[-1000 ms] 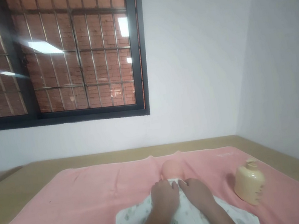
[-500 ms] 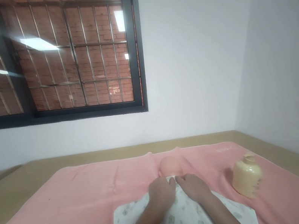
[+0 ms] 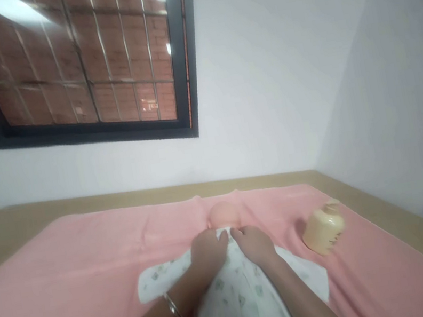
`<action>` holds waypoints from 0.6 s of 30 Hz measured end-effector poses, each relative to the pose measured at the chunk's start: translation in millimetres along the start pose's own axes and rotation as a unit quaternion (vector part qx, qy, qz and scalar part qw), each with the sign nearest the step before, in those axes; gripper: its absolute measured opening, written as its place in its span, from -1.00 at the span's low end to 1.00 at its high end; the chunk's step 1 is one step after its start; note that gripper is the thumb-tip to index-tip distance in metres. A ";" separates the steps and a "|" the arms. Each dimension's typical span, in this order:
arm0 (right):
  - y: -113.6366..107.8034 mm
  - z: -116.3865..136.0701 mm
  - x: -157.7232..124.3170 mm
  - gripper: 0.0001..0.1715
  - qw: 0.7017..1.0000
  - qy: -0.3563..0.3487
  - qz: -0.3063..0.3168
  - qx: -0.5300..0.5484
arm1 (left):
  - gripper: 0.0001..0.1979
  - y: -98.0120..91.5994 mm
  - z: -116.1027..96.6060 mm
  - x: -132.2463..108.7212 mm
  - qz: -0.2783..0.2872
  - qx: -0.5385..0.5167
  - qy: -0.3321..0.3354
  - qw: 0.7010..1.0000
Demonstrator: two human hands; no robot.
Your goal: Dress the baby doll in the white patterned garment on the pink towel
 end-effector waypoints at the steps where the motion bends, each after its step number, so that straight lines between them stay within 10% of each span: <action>1: -0.5 -1.3 0.3 -0.34 1.000 0.001 0.000 -0.002 | -0.55 0.4 -0.2 0.9 0.001 0.000 -0.001 1.000; 18: -2.9 -8.2 3.0 -0.34 1.000 0.003 -0.024 -0.015 | -0.53 6.5 -2.9 6.5 0.003 -0.005 0.016 1.000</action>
Point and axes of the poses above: each hand's wrist, its own x-axis towards the middle knuckle, its own y-axis out of the palm, z = x × y, the point moved 9 cm from there along x, towards the middle knuckle, and after that the axes turned 8 degrees about -z, right-handed, at the moved point
